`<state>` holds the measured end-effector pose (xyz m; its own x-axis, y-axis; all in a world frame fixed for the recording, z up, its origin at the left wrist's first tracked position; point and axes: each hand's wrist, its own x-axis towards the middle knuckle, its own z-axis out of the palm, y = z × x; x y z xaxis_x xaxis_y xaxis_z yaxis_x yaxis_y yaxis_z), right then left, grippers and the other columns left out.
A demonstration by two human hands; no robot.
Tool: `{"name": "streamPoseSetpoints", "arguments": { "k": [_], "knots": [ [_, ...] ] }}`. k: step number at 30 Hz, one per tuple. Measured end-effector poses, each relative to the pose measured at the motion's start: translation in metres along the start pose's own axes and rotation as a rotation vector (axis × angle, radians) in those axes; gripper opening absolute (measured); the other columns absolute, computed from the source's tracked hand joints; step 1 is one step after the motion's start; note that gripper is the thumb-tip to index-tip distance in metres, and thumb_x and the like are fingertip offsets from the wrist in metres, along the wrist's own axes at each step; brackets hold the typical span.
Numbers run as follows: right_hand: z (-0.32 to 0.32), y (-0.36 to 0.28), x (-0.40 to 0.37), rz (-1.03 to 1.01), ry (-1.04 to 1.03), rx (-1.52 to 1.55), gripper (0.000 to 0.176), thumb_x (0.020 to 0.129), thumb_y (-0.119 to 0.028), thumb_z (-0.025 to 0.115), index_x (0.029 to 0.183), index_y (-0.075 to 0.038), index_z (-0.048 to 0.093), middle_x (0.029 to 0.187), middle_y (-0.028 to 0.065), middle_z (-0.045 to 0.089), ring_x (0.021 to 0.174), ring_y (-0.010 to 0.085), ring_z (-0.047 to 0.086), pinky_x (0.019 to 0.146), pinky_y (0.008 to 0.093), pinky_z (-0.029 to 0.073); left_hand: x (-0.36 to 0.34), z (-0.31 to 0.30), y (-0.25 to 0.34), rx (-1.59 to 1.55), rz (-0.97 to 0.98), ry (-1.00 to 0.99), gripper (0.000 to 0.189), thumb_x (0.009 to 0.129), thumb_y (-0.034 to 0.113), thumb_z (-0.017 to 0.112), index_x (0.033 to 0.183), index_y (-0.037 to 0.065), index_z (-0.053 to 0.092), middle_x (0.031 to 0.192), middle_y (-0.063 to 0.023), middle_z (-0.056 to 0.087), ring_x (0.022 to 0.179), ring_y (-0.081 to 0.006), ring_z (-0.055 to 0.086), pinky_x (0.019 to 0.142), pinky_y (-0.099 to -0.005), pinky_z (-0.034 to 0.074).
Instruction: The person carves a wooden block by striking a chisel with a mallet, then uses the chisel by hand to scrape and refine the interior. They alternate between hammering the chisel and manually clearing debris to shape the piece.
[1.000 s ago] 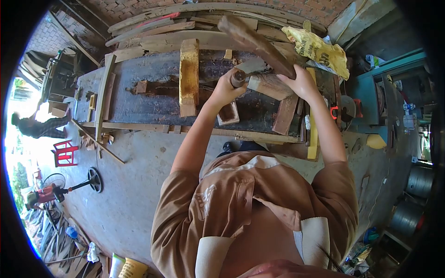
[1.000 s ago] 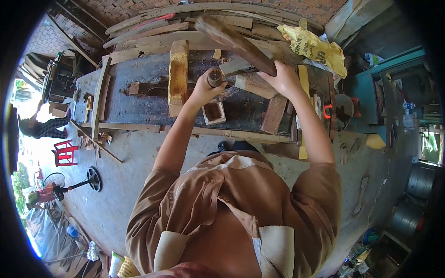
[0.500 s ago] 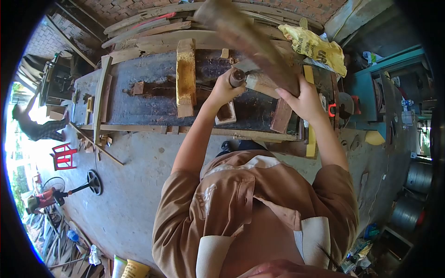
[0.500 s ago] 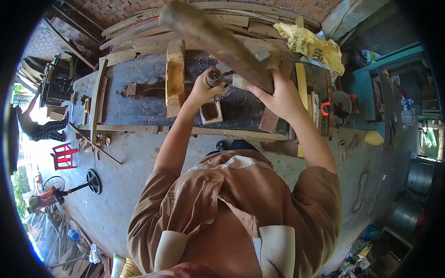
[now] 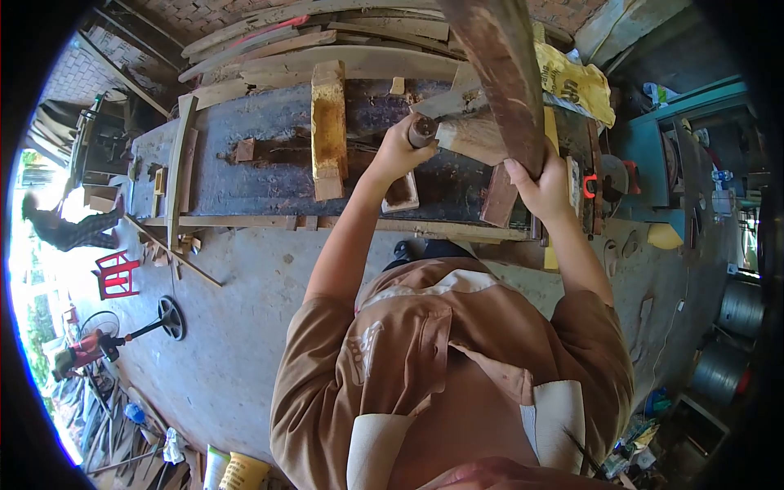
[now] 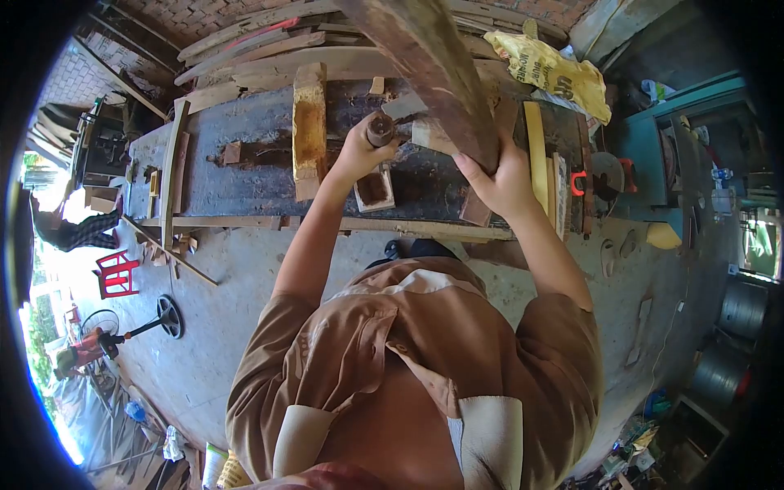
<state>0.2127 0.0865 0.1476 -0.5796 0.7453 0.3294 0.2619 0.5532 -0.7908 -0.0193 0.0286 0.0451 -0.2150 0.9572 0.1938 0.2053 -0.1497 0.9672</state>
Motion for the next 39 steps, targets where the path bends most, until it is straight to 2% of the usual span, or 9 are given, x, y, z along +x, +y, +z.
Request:
{"name": "streamPoseSetpoints", "arguments": {
  "k": [2, 6, 11, 14, 18, 20, 26, 29, 39],
  "knots": [
    [0.007, 0.020, -0.004, -0.071, -0.017, -0.006, 0.045, 0.076, -0.034, 0.067, 0.097, 0.003, 0.051, 0.075, 0.0195, 0.061, 0.068, 0.0299, 0.063, 0.062, 0.0356, 0.047, 0.001, 0.003, 0.005, 0.051, 0.016, 0.017, 0.032, 0.066, 0.009, 0.066, 0.095, 0.001, 0.054, 0.078, -0.0064, 0.057, 0.071, -0.0113, 0.051, 0.069, -0.0277, 0.044],
    [-0.003, 0.021, -0.005, 0.127, -0.291, -0.266, 0.044, 0.077, -0.034, 0.067, 0.098, 0.002, 0.052, 0.077, 0.0210, 0.061, 0.072, 0.0321, 0.064, 0.062, 0.0360, 0.047, 0.001, 0.005, 0.007, -0.028, 0.037, 0.040, 0.022, 0.068, 0.005, 0.065, 0.086, 0.004, 0.053, 0.074, 0.0001, 0.054, 0.068, -0.0079, 0.048, 0.063, -0.0236, 0.042],
    [-0.004, 0.011, -0.007, 0.188, -0.058, 0.091, 0.043, 0.078, -0.032, 0.066, 0.099, 0.002, 0.051, 0.075, 0.0123, 0.061, 0.067, 0.0194, 0.059, 0.063, 0.0319, 0.046, -0.001, -0.002, 0.007, 0.008, -0.054, 0.003, 0.031, 0.067, 0.010, 0.067, 0.094, 0.001, 0.054, 0.078, -0.0075, 0.058, 0.071, -0.0139, 0.053, 0.069, -0.0277, 0.044],
    [0.009, 0.031, -0.014, 0.095, -0.051, 0.193, 0.043, 0.077, -0.032, 0.066, 0.100, 0.002, 0.051, 0.076, 0.0135, 0.060, 0.068, 0.0199, 0.058, 0.064, 0.0308, 0.046, 0.002, 0.002, 0.007, 0.034, 0.010, 0.000, 0.032, 0.066, 0.009, 0.066, 0.094, 0.001, 0.054, 0.079, -0.0094, 0.059, 0.072, -0.0154, 0.054, 0.070, -0.0287, 0.044],
    [0.001, 0.014, -0.011, 0.089, -0.286, -0.287, 0.044, 0.075, -0.034, 0.069, 0.096, 0.001, 0.053, 0.070, 0.0134, 0.060, 0.065, 0.0215, 0.059, 0.062, 0.0313, 0.046, 0.002, 0.009, -0.001, 0.064, 0.064, 0.008, 0.034, 0.064, 0.009, 0.067, 0.095, 0.000, 0.054, 0.083, -0.0121, 0.060, 0.074, -0.0179, 0.057, 0.071, -0.0298, 0.045],
    [0.002, 0.009, -0.011, 0.075, -0.232, -0.175, 0.043, 0.075, -0.033, 0.069, 0.095, 0.001, 0.053, 0.070, 0.0134, 0.059, 0.064, 0.0212, 0.059, 0.061, 0.0314, 0.046, 0.003, 0.009, 0.002, 0.046, 0.021, 0.005, 0.036, 0.064, 0.009, 0.067, 0.097, 0.000, 0.055, 0.086, -0.0138, 0.061, 0.077, -0.0199, 0.059, 0.073, -0.0303, 0.045],
    [0.009, 0.023, -0.011, 0.014, -0.088, 0.222, 0.040, 0.077, -0.029, 0.068, 0.096, 0.001, 0.051, 0.069, 0.0143, 0.059, 0.063, 0.0219, 0.060, 0.059, 0.0326, 0.045, 0.004, 0.009, 0.001, 0.068, -0.021, -0.024, 0.038, 0.064, 0.008, 0.066, 0.099, 0.001, 0.055, 0.085, -0.0133, 0.061, 0.077, -0.0201, 0.058, 0.073, -0.0302, 0.045],
    [0.010, 0.019, -0.011, 0.119, -0.330, -0.159, 0.039, 0.078, -0.030, 0.067, 0.098, 0.000, 0.051, 0.072, 0.0153, 0.060, 0.066, 0.0234, 0.061, 0.060, 0.0330, 0.045, 0.003, 0.012, -0.001, 0.085, 0.118, 0.016, 0.037, 0.064, 0.008, 0.066, 0.099, 0.001, 0.055, 0.082, -0.0115, 0.060, 0.075, -0.0173, 0.057, 0.071, -0.0296, 0.045],
    [0.007, 0.024, -0.020, 0.112, -0.087, 0.178, 0.042, 0.077, -0.033, 0.066, 0.100, 0.000, 0.053, 0.078, 0.0191, 0.061, 0.071, 0.0268, 0.063, 0.061, 0.0339, 0.046, 0.000, 0.003, 0.001, -0.012, 0.006, 0.039, 0.034, 0.067, 0.009, 0.066, 0.098, 0.002, 0.055, 0.080, -0.0059, 0.058, 0.072, -0.0125, 0.051, 0.069, -0.0272, 0.044]
  ]
}}
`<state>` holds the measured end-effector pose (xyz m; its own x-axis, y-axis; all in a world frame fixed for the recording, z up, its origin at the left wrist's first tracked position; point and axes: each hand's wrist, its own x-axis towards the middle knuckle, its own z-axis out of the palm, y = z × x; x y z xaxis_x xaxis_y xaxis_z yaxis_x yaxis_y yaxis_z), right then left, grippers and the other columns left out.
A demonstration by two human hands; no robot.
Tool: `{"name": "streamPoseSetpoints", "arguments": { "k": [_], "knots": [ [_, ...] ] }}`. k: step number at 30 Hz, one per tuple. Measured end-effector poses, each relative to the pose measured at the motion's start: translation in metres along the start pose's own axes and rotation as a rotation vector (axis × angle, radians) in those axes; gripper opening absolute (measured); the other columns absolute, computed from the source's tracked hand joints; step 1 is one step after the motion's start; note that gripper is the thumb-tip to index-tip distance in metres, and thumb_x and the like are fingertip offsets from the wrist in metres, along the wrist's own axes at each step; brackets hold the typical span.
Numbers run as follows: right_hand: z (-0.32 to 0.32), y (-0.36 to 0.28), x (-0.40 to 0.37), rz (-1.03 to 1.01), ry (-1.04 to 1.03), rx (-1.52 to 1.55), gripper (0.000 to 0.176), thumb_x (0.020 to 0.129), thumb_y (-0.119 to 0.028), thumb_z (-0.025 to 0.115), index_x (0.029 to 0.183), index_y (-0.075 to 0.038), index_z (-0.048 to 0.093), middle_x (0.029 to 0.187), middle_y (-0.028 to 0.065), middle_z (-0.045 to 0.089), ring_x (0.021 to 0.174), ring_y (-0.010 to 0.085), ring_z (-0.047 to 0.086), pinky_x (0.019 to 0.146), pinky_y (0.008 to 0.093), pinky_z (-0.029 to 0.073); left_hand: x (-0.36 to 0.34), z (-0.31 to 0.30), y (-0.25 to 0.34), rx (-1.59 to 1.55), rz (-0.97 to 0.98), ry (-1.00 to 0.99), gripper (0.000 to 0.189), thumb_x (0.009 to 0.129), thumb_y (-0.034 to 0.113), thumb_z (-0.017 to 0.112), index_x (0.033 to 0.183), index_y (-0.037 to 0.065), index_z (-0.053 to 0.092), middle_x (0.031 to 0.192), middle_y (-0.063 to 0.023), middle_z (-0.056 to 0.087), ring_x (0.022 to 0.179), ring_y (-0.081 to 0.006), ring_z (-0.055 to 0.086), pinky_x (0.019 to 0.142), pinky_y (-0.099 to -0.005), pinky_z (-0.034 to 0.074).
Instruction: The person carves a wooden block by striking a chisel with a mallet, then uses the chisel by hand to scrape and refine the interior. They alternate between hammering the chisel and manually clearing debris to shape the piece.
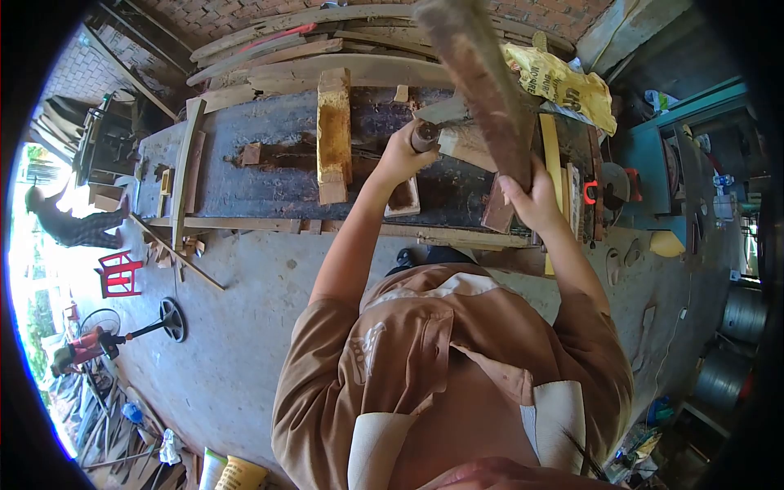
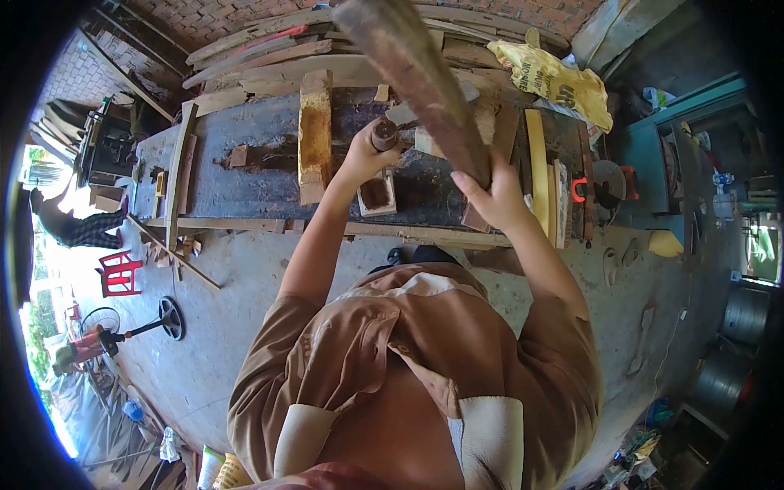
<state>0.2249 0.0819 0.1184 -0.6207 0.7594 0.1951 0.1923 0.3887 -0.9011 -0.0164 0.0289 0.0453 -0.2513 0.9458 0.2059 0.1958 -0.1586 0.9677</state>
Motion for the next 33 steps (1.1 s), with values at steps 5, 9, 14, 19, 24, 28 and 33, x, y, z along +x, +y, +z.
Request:
{"name": "streamPoseSetpoints", "arguments": {
  "k": [5, 9, 14, 19, 24, 28, 33],
  "knots": [
    [-0.015, -0.033, 0.003, 0.111, -0.211, -0.582, 0.043, 0.076, -0.036, 0.066, 0.097, -0.001, 0.053, 0.073, 0.0188, 0.061, 0.070, 0.0366, 0.061, 0.059, 0.0404, 0.046, 0.001, 0.006, -0.010, -0.067, 0.045, -0.017, 0.034, 0.066, 0.010, 0.067, 0.096, 0.000, 0.054, 0.081, -0.0088, 0.058, 0.074, -0.0140, 0.053, 0.071, -0.0280, 0.044],
    [-0.012, -0.029, 0.001, -0.027, -0.001, -0.237, 0.040, 0.077, -0.033, 0.066, 0.096, -0.001, 0.051, 0.072, 0.0194, 0.060, 0.069, 0.0363, 0.061, 0.059, 0.0386, 0.046, 0.000, 0.004, -0.005, 0.059, 0.042, -0.016, 0.036, 0.066, 0.010, 0.067, 0.098, 0.000, 0.054, 0.080, -0.0094, 0.057, 0.074, -0.0146, 0.053, 0.071, -0.0281, 0.044],
    [-0.001, -0.001, 0.003, -0.043, -0.056, -0.291, 0.041, 0.078, -0.034, 0.066, 0.097, -0.001, 0.050, 0.075, 0.0211, 0.060, 0.072, 0.0359, 0.062, 0.061, 0.0386, 0.046, 0.003, 0.008, -0.007, 0.028, 0.009, -0.038, 0.038, 0.066, 0.010, 0.068, 0.100, 0.000, 0.054, 0.080, -0.0086, 0.057, 0.075, -0.0144, 0.053, 0.071, -0.0281, 0.044],
    [-0.010, -0.024, -0.001, 0.023, -0.124, -0.360, 0.040, 0.079, -0.034, 0.065, 0.096, 0.000, 0.051, 0.075, 0.0198, 0.061, 0.071, 0.0332, 0.062, 0.061, 0.0364, 0.047, 0.001, 0.000, -0.002, -0.064, -0.012, -0.029, 0.035, 0.066, 0.009, 0.067, 0.097, 0.001, 0.054, 0.078, -0.0062, 0.057, 0.072, -0.0128, 0.051, 0.070, -0.0276, 0.044],
    [-0.002, -0.005, -0.001, 0.001, 0.023, -0.039, 0.043, 0.079, -0.033, 0.064, 0.100, 0.001, 0.048, 0.076, 0.0169, 0.059, 0.069, 0.0241, 0.060, 0.063, 0.0330, 0.045, 0.000, 0.000, -0.002, 0.039, -0.011, 0.001, 0.034, 0.066, 0.008, 0.066, 0.097, 0.001, 0.055, 0.079, -0.0055, 0.057, 0.072, -0.0110, 0.050, 0.070, -0.0276, 0.044],
    [-0.009, -0.015, 0.001, 0.021, -0.142, -0.352, 0.041, 0.078, -0.037, 0.064, 0.092, 0.000, 0.051, 0.072, 0.0175, 0.059, 0.068, 0.0293, 0.062, 0.059, 0.0351, 0.046, 0.001, 0.004, -0.009, -0.013, 0.015, -0.008, 0.032, 0.066, 0.008, 0.066, 0.096, 0.002, 0.055, 0.078, -0.0056, 0.057, 0.072, -0.0113, 0.051, 0.069, -0.0275, 0.044],
    [-0.005, -0.021, -0.003, -0.109, -0.018, -0.229, 0.042, 0.076, -0.039, 0.066, 0.090, -0.001, 0.053, 0.069, 0.0176, 0.059, 0.065, 0.0355, 0.061, 0.057, 0.0372, 0.046, 0.002, 0.004, -0.015, -0.105, 0.008, -0.003, 0.031, 0.065, 0.007, 0.066, 0.093, 0.002, 0.055, 0.077, -0.0057, 0.057, 0.072, -0.0123, 0.052, 0.068, -0.0273, 0.044]
  ]
}}
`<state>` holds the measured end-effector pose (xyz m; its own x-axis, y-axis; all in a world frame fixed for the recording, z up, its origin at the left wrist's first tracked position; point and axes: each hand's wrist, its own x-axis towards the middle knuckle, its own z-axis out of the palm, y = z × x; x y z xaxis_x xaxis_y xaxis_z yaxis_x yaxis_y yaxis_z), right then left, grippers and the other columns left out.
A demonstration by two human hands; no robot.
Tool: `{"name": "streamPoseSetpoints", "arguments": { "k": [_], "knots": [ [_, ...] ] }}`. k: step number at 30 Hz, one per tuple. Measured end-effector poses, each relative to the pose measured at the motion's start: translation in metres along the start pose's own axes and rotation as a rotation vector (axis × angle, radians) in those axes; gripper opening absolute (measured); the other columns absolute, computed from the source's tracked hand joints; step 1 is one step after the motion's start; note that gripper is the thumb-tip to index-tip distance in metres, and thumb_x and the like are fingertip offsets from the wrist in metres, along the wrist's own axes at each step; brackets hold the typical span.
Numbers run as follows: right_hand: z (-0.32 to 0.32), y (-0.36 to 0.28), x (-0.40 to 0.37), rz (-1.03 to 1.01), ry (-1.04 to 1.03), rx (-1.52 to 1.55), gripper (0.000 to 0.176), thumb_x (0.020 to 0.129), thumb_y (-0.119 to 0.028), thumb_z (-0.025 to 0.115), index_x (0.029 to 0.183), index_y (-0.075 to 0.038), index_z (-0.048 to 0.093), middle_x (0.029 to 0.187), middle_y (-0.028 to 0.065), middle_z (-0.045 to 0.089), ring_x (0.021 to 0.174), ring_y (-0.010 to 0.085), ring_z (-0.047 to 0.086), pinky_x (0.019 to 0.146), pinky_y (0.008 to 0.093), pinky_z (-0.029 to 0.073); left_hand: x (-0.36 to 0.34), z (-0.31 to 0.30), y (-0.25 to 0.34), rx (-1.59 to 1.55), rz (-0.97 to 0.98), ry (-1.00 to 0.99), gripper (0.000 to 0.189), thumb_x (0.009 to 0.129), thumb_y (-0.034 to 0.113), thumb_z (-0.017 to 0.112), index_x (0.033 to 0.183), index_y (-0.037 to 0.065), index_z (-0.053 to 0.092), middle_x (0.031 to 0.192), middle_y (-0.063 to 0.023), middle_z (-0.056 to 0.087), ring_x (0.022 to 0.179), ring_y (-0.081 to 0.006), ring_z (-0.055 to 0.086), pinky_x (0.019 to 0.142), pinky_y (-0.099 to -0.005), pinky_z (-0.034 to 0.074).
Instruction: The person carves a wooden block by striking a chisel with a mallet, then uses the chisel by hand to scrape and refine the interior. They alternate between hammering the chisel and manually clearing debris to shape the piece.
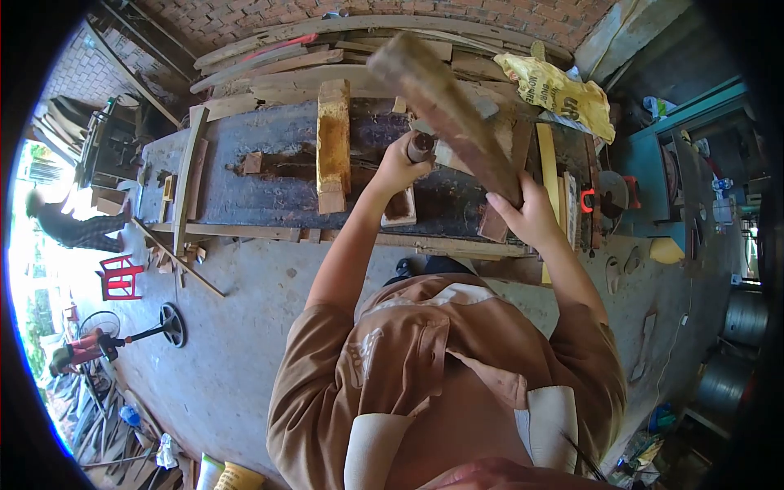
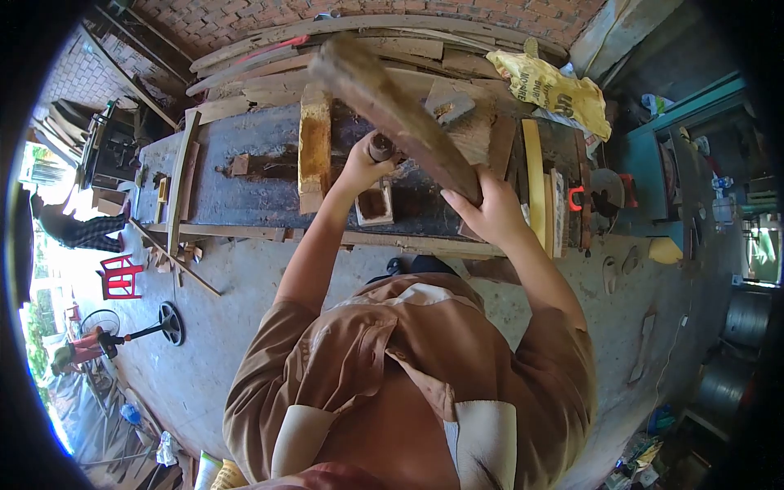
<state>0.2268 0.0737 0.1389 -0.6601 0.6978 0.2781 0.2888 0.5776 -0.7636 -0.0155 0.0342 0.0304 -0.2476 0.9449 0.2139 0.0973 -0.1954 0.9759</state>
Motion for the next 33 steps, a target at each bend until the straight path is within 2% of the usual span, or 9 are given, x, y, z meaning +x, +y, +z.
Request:
{"name": "streamPoseSetpoints", "arguments": {
  "k": [4, 9, 13, 17, 19, 22, 27, 30, 33],
  "knots": [
    [0.005, 0.010, 0.006, -0.005, 0.065, 0.086, 0.042, 0.076, -0.038, 0.066, 0.091, -0.001, 0.054, 0.070, 0.0179, 0.060, 0.066, 0.0356, 0.061, 0.058, 0.0367, 0.047, 0.000, 0.001, 0.005, 0.123, 0.024, -0.009, 0.034, 0.065, 0.007, 0.066, 0.097, 0.002, 0.055, 0.079, -0.0054, 0.057, 0.073, -0.0126, 0.052, 0.069, -0.0271, 0.044],
    [-0.012, -0.002, 0.019, 0.172, -0.294, -0.184, 0.043, 0.078, -0.036, 0.065, 0.094, 0.001, 0.052, 0.073, 0.0162, 0.060, 0.066, 0.0264, 0.062, 0.059, 0.0336, 0.046, -0.003, 0.001, 0.002, 0.090, 0.016, 0.015, 0.034, 0.065, 0.007, 0.066, 0.097, 0.002, 0.054, 0.080, -0.0053, 0.057, 0.073, -0.0117, 0.051, 0.070, -0.0264, 0.043],
    [-0.005, -0.002, 0.014, 0.173, -0.059, 0.156, 0.039, 0.077, -0.031, 0.068, 0.094, 0.001, 0.052, 0.073, 0.0124, 0.060, 0.066, 0.0156, 0.058, 0.060, 0.0318, 0.045, -0.006, 0.001, 0.017, 0.017, -0.018, 0.010, 0.034, 0.065, 0.007, 0.066, 0.097, 0.001, 0.055, 0.082, -0.0049, 0.058, 0.075, -0.0107, 0.050, 0.071, -0.0259, 0.043],
    [0.008, 0.004, 0.018, 0.049, 0.026, 0.214, 0.041, 0.078, -0.034, 0.067, 0.095, 0.000, 0.052, 0.071, 0.0151, 0.060, 0.064, 0.0222, 0.061, 0.059, 0.0337, 0.046, -0.004, -0.002, 0.013, 0.096, -0.019, 0.022, 0.031, 0.065, 0.006, 0.065, 0.095, 0.001, 0.054, 0.080, -0.0039, 0.058, 0.074, -0.0102, 0.050, 0.070, -0.0260, 0.043],
    [0.010, 0.001, 0.015, 0.086, -0.133, -0.146, 0.042, 0.078, -0.038, 0.065, 0.095, -0.002, 0.053, 0.068, 0.0182, 0.059, 0.064, 0.0317, 0.061, 0.058, 0.0366, 0.046, -0.003, -0.001, 0.010, 0.123, 0.022, 0.012, 0.030, 0.065, 0.006, 0.064, 0.094, 0.001, 0.054, 0.080, -0.0035, 0.058, 0.073, -0.0097, 0.050, 0.069, -0.0258, 0.043],
    [0.003, -0.006, 0.017, 0.204, -0.250, -0.246, 0.044, 0.078, -0.041, 0.063, 0.096, -0.003, 0.053, 0.066, 0.0209, 0.058, 0.065, 0.0387, 0.059, 0.058, 0.0391, 0.046, -0.004, -0.002, 0.006, -0.056, 0.046, 0.048, 0.029, 0.066, 0.006, 0.064, 0.092, 0.002, 0.055, 0.079, -0.0022, 0.057, 0.072, -0.0089, 0.049, 0.067, -0.0252, 0.043],
    [0.008, -0.013, 0.021, 0.151, 0.032, 0.151, 0.040, 0.079, -0.033, 0.065, 0.097, 0.001, 0.052, 0.076, 0.0128, 0.061, 0.066, 0.0235, 0.060, 0.060, 0.0326, 0.045, -0.007, -0.006, 0.017, 0.027, 0.007, 0.048, 0.024, 0.068, 0.004, 0.063, 0.090, 0.003, 0.053, 0.076, 0.0011, 0.053, 0.071, -0.0076, 0.047, 0.066, -0.0240, 0.042],
    [0.025, 0.001, 0.018, 0.043, 0.085, 0.146, 0.042, 0.079, -0.034, 0.065, 0.096, 0.001, 0.052, 0.074, 0.0147, 0.060, 0.064, 0.0248, 0.060, 0.060, 0.0335, 0.045, -0.008, -0.006, 0.019, 0.051, 0.009, 0.028, 0.021, 0.070, 0.003, 0.063, 0.088, 0.004, 0.052, 0.077, 0.0025, 0.052, 0.071, -0.0065, 0.048, 0.065, -0.0234, 0.042],
    [0.015, -0.009, 0.020, 0.152, -0.135, -0.106, 0.041, 0.077, -0.036, 0.066, 0.094, -0.001, 0.052, 0.071, 0.0175, 0.059, 0.066, 0.0294, 0.061, 0.060, 0.0362, 0.046, -0.003, -0.001, 0.010, 0.006, 0.058, 0.036, 0.021, 0.070, 0.003, 0.063, 0.087, 0.004, 0.052, 0.076, 0.0023, 0.052, 0.071, -0.0065, 0.047, 0.065, -0.0231, 0.042]
  ]
}}
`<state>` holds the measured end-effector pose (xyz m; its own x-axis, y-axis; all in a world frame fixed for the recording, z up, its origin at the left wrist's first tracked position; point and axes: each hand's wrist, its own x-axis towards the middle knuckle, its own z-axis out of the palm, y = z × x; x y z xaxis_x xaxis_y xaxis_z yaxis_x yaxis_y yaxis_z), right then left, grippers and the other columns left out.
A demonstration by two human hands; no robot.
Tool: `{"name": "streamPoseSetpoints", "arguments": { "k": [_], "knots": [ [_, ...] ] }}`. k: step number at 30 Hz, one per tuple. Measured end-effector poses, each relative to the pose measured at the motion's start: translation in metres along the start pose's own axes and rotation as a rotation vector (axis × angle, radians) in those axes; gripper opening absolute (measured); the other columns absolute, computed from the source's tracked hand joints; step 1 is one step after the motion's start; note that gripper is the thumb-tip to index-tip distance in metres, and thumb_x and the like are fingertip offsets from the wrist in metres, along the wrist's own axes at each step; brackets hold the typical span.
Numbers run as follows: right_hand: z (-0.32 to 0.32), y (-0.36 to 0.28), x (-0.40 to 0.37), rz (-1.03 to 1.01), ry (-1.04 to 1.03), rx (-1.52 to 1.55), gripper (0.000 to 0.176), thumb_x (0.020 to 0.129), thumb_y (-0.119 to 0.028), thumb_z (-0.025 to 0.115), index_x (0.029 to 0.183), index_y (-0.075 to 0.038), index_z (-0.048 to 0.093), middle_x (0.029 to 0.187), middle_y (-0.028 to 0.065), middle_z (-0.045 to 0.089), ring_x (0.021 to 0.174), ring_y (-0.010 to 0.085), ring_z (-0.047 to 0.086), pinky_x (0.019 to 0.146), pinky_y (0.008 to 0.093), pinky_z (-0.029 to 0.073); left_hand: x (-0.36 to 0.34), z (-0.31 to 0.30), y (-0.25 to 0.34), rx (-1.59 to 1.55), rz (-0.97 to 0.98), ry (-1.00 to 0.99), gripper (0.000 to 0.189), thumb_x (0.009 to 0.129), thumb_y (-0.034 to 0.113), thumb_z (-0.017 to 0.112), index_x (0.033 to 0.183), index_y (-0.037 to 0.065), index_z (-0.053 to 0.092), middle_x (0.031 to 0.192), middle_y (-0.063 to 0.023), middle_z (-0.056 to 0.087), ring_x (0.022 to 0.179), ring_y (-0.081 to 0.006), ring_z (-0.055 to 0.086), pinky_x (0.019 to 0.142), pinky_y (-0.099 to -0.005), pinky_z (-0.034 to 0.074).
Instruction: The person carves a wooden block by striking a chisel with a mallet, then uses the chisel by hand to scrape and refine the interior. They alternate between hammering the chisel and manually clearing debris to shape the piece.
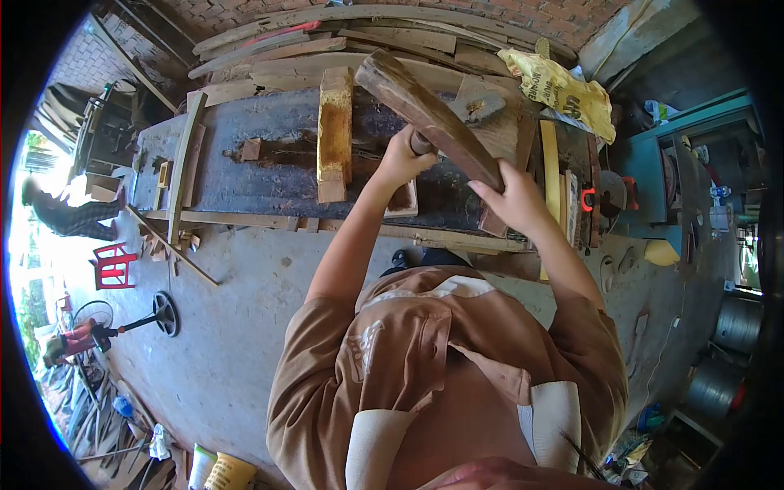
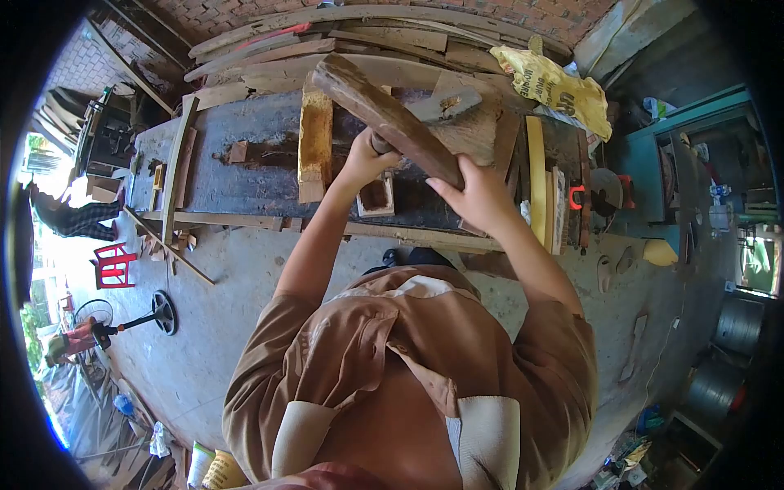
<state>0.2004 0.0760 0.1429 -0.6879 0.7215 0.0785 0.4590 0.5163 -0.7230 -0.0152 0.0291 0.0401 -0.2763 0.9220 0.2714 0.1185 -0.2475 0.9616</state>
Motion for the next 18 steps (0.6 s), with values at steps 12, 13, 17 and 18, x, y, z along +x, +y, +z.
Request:
{"name": "streamPoseSetpoints", "arguments": {
  "k": [12, 13, 17, 18],
  "knots": [
    [0.005, 0.038, 0.010, 0.274, -0.043, 0.168, 0.042, 0.079, -0.038, 0.063, 0.096, 0.000, 0.055, 0.077, 0.0180, 0.062, 0.073, 0.0291, 0.063, 0.064, 0.0350, 0.046, -0.011, -0.007, 0.006, 0.034, -0.032, 0.018, 0.018, 0.070, -0.001, 0.063, 0.081, 0.005, 0.051, 0.073, 0.0028, 0.049, 0.068, -0.0054, 0.044, 0.061, -0.0223, 0.040],
    [0.009, 0.047, 0.013, 0.277, -0.040, 0.170, 0.042, 0.079, -0.038, 0.063, 0.096, 0.000, 0.055, 0.077, 0.0180, 0.062, 0.073, 0.0291, 0.063, 0.064, 0.0350, 0.046, -0.012, -0.007, 0.006, 0.003, -0.047, 0.024, 0.018, 0.069, -0.002, 0.063, 0.080, 0.005, 0.051, 0.073, 0.0028, 0.049, 0.067, -0.0053, 0.044, 0.061, -0.0220, 0.039],
    [0.028, 0.084, 0.026, 0.302, -0.031, -0.110, 0.047, 0.079, -0.045, 0.060, 0.095, -0.001, 0.056, 0.080, 0.0197, 0.062, 0.078, 0.0333, 0.062, 0.067, 0.0389, 0.046, -0.016, -0.009, 0.005, -0.037, -0.042, 0.032, 0.018, 0.068, -0.002, 0.064, 0.078, 0.005, 0.051, 0.072, 0.0026, 0.049, 0.067, -0.0052, 0.044, 0.061, -0.0220, 0.039],
    [0.029, 0.089, 0.030, 0.309, -0.032, -0.201, 0.049, 0.079, -0.048, 0.058, 0.095, -0.001, 0.056, 0.081, 0.0204, 0.062, 0.080, 0.0346, 0.061, 0.068, 0.0403, 0.046, -0.015, -0.010, 0.007, -0.046, -0.050, 0.024, 0.017, 0.068, -0.001, 0.065, 0.075, 0.005, 0.051, 0.072, 0.0025, 0.050, 0.067, -0.0051, 0.044, 0.060, -0.0220, 0.039]
  ]
}}
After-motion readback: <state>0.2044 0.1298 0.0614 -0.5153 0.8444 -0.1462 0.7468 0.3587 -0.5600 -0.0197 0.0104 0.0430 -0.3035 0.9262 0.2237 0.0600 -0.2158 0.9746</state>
